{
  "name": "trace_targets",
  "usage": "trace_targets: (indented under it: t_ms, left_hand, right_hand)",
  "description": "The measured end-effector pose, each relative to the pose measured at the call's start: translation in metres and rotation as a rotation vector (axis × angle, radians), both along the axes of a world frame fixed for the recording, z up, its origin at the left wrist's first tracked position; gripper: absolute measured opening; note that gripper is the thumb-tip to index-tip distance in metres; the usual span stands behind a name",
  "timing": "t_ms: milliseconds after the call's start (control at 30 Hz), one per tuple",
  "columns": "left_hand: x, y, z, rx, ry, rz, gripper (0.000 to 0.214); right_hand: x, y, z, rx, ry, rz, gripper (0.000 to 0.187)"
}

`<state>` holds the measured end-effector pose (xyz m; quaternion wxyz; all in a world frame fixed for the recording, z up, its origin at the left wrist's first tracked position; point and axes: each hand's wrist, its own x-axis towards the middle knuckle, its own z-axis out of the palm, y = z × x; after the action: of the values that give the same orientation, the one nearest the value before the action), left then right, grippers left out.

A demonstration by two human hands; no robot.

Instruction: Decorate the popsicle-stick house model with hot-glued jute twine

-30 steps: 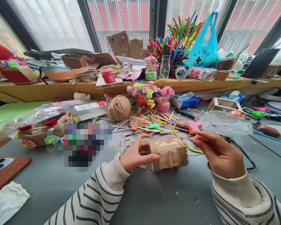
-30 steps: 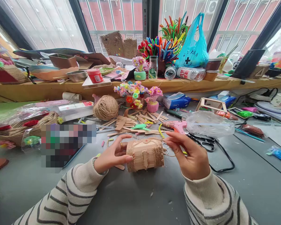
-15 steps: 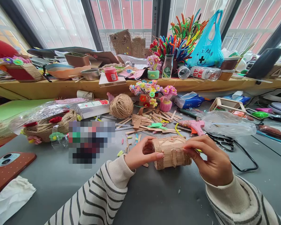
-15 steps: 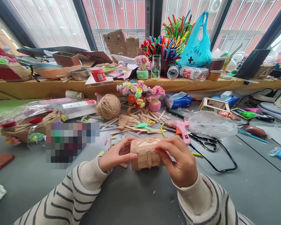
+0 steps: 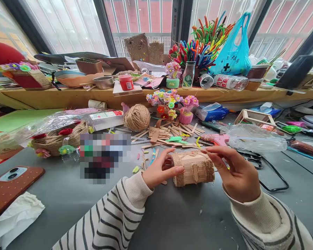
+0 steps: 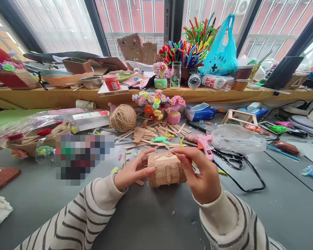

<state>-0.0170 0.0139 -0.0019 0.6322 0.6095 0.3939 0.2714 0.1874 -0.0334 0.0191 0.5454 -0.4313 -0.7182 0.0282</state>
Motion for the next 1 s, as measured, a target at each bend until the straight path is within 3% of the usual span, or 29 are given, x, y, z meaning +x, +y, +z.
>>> trace_targets:
  t_ms: [133,300,433,567,800,1000]
  left_hand:
    - [-0.001,0.000,-0.005,0.039,-0.024,-0.003,0.092]
    - [-0.001,-0.001,-0.009,0.235,-0.038,-0.051,0.088]
    - [0.000,-0.002,-0.005,0.285,-0.058,-0.073,0.085]
    - [0.000,-0.002,-0.004,0.258,-0.061,-0.060,0.085]
    - [0.000,-0.002,-0.007,0.238,-0.073,-0.043,0.086]
    - [0.001,0.000,0.003,-0.061,-0.099,0.098,0.079]
  right_hand:
    - [0.007,0.003,0.001,0.040,-0.064,0.034,0.028]
    - [0.015,0.000,-0.003,0.007,-0.003,0.007,0.023]
    - [0.017,-0.005,-0.003,-0.004,0.102,-0.116,0.015]
    - [0.015,-0.008,-0.001,-0.073,0.292,-0.204,0.028]
    - [0.016,-0.008,0.003,-0.164,0.362,-0.309,0.013]
    - [0.012,-0.008,0.011,-0.163,0.491,-0.398,0.015]
